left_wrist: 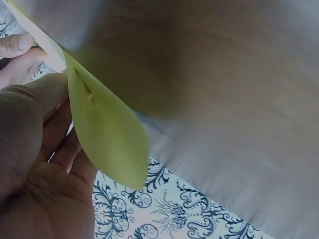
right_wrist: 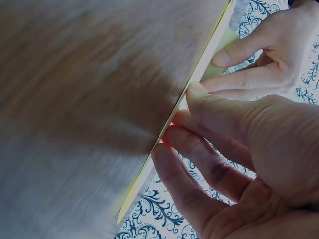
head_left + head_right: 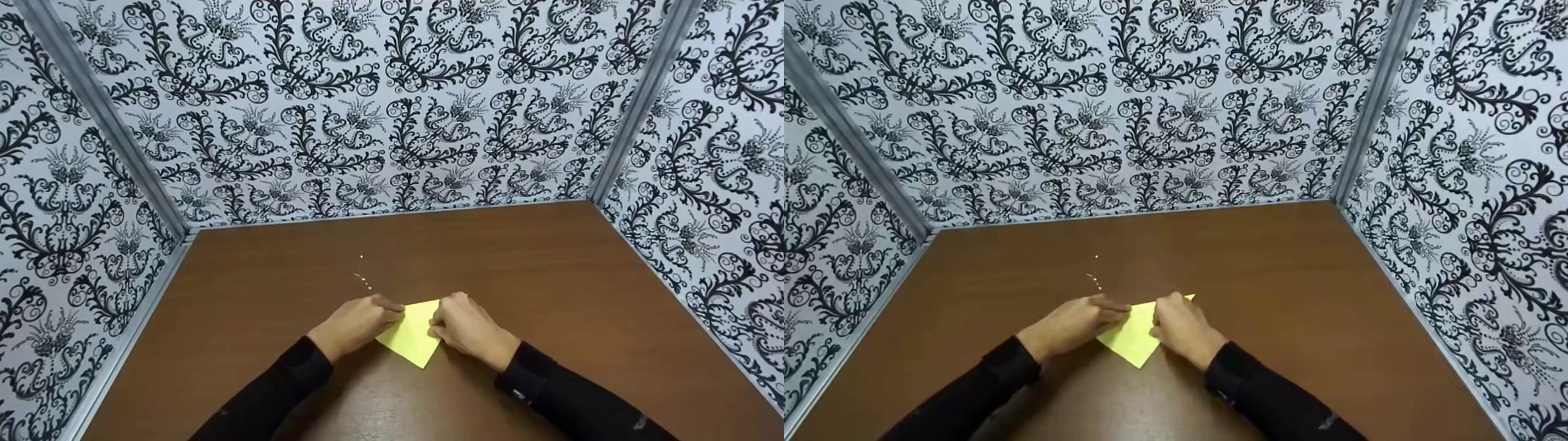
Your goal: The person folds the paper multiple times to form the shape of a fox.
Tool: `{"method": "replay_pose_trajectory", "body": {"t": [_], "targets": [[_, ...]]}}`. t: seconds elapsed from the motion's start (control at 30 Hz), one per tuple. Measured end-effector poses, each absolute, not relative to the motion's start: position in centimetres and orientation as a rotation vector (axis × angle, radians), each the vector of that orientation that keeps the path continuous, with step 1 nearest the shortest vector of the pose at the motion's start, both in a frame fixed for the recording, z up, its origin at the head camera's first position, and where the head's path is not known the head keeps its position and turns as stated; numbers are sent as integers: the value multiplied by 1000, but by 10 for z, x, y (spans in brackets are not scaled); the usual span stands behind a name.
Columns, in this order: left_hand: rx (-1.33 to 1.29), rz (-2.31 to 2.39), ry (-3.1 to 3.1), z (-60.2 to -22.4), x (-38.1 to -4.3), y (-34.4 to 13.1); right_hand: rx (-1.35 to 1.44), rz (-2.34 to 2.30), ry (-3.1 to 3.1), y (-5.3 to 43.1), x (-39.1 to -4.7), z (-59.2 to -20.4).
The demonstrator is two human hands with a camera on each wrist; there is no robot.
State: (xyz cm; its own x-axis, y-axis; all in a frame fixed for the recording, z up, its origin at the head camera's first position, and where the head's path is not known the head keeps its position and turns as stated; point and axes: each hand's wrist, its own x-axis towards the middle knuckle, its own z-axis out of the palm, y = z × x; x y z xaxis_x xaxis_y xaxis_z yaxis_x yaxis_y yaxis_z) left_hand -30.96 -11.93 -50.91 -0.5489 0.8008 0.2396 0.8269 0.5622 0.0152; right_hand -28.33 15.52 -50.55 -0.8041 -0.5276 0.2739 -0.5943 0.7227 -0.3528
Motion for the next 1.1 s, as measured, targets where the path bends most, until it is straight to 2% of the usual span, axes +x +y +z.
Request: {"method": "replay_pose_trajectory", "body": {"t": [0.4,1.1], "targets": [[-1326,-223,-2574,-511,-309,-143,884,678,-2762,158,-284,-505],[-1210,-322,-2574,-512,-288,-189,893,671,-2783,154,-284,-507]]}}
